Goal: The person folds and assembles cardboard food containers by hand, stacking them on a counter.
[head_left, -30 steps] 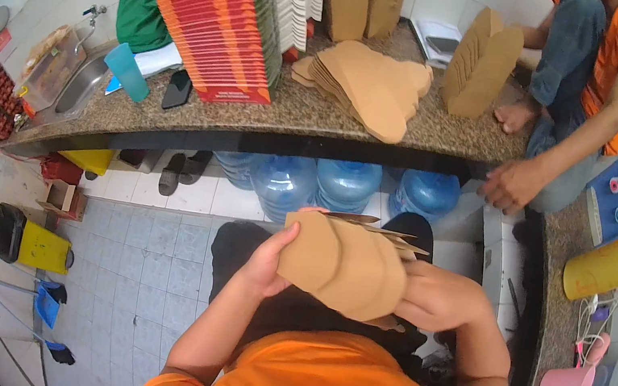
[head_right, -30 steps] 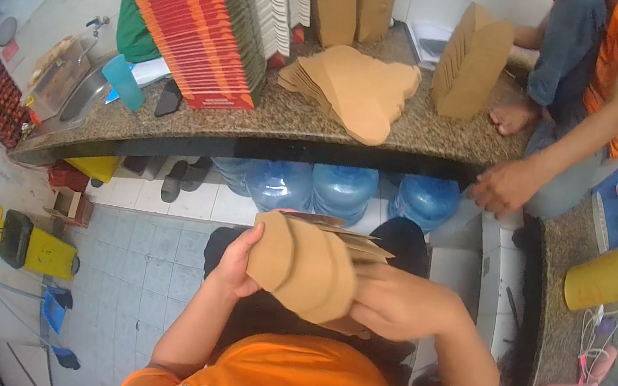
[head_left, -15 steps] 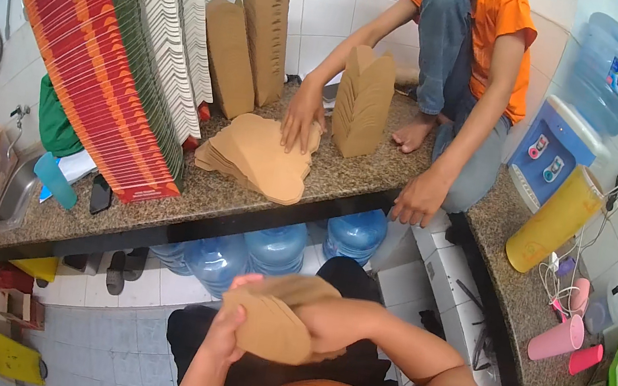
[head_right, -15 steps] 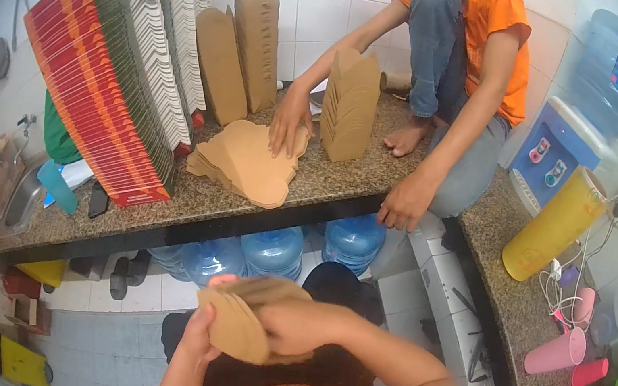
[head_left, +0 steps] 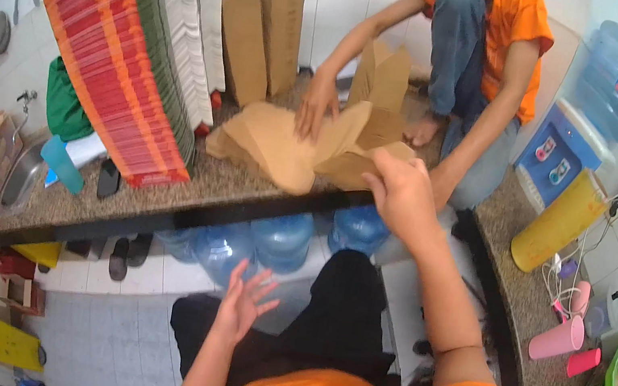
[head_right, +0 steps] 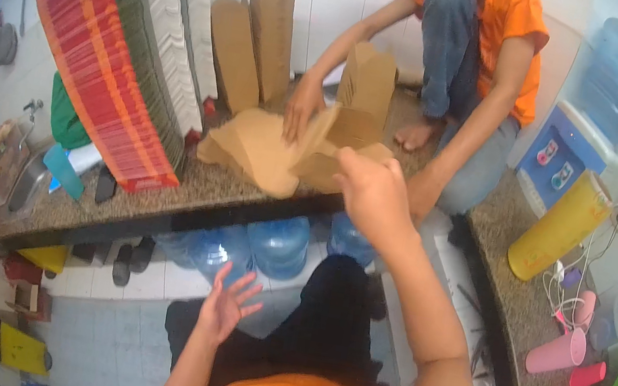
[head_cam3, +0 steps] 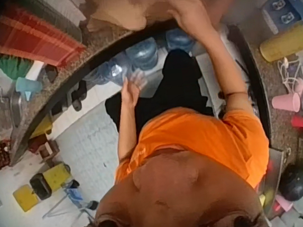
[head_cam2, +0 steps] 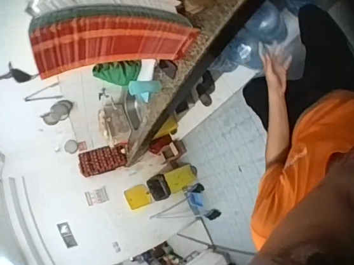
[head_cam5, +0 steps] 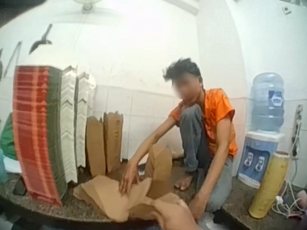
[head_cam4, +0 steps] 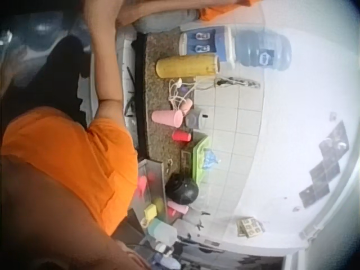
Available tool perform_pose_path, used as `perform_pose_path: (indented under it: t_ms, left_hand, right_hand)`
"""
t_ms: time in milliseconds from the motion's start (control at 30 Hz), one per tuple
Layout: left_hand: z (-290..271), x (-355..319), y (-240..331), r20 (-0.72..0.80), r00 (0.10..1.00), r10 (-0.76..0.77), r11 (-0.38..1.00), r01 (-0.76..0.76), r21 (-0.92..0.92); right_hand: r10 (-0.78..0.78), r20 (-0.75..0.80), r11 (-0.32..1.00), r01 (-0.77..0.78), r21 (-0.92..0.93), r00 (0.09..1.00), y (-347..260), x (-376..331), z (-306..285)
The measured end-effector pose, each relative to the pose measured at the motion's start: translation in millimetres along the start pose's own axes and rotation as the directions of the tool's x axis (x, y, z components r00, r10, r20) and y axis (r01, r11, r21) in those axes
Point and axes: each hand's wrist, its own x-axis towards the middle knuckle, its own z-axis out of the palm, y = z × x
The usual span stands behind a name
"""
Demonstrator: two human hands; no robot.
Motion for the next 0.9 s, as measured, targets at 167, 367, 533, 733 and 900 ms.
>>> perform_pose_path:
  t_ms: [167, 367, 533, 733, 900]
  left_hand:
    - [-59.9, 5.8, -54.1, -0.273, 0.956, -0.11, 0.992, 0.124, 0.036]
    - [-67.1, 14.7, -71.2, -0.322, 0.928, -0.187, 0.887, 0.3, 0.351]
    - [-72.3, 8.9, -66.4, -0.432, 0.882, -0.186, 0.92, 0.311, 0.239]
    - [-67.5, 6.7, -64.4, -0.436, 0.878, -0.198, 0.931, 0.307, 0.196]
    - [-74.6, 9.8, -65.9, -0.42, 0.887, -0.192, 0.933, 0.298, 0.201]
  right_hand:
    - [0.239, 0.162, 0.864, -0.133, -0.485, 0.957, 92.4, 29.4, 29.9]
    - [0.176, -0.008, 0.682, -0.128, -0.72, 0.984, 143.2, 40.3, 59.6]
    - [-0.143, -0.193, 0.87, 0.03, -0.493, 0.971, 67.7, 36.2, 59.7]
    - [-0.111, 0.008, 0.992, 0.111, -0.064, 0.994, 3.7, -13.6, 101.8]
    - [-0.187, -0.042, 0.982, 0.186, -0.018, 0.982, -10.5, -17.9, 131.7]
